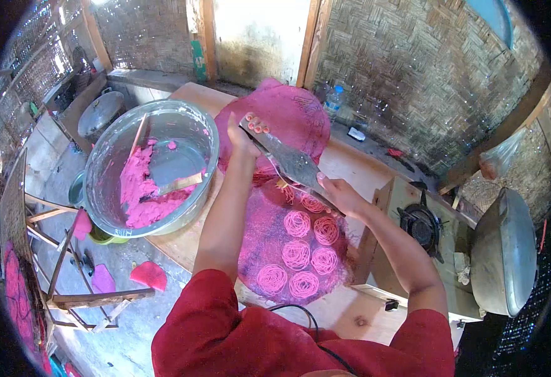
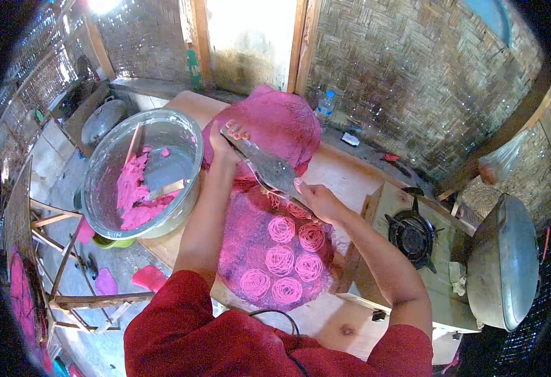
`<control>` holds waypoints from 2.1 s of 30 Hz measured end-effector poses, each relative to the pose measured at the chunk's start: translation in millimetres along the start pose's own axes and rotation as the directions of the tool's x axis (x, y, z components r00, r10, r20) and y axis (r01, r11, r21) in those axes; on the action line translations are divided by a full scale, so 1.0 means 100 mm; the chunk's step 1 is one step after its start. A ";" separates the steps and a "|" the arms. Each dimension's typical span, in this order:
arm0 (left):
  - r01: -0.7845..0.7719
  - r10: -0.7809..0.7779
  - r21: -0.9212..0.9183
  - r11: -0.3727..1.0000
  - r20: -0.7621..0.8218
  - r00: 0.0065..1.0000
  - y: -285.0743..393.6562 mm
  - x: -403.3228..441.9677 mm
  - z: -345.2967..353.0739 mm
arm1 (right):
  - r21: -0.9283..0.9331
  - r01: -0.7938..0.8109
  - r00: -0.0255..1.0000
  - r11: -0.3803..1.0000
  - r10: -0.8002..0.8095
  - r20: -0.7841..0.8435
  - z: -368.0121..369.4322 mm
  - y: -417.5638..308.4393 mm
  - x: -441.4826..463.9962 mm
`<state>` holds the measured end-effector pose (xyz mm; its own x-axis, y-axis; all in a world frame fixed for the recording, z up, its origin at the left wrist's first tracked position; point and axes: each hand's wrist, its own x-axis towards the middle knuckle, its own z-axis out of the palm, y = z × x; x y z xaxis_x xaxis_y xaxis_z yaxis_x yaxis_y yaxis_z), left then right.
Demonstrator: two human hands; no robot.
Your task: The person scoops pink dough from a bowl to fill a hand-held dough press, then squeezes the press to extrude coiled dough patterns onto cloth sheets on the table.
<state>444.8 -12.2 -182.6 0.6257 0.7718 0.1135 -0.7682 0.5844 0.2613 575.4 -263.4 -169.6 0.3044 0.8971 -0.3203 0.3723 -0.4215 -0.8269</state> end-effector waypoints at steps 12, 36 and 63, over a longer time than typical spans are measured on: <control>-0.017 0.019 -0.056 0.998 0.041 0.999 0.04 0.07 0.03 | -0.087 -0.034 0.998 0.996 0.029 -0.060 -0.12 -0.22 -0.04; -0.162 0.187 0.266 0.950 -0.073 0.980 0.15 -0.48 0.73 | 0.157 0.007 0.979 0.987 -0.039 0.199 -0.02 0.07 0.12; -0.398 0.188 0.806 0.438 0.351 0.917 1.55 -3.10 0.92 | -0.097 -0.210 0.531 0.973 0.030 -0.847 1.83 1.53 -2.05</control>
<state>144.4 -184.1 -89.3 0.4771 0.7295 0.4900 -0.4767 -0.2536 0.8417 409.8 -487.3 -315.2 0.9153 0.3517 0.1965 0.3836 -0.6115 -0.6920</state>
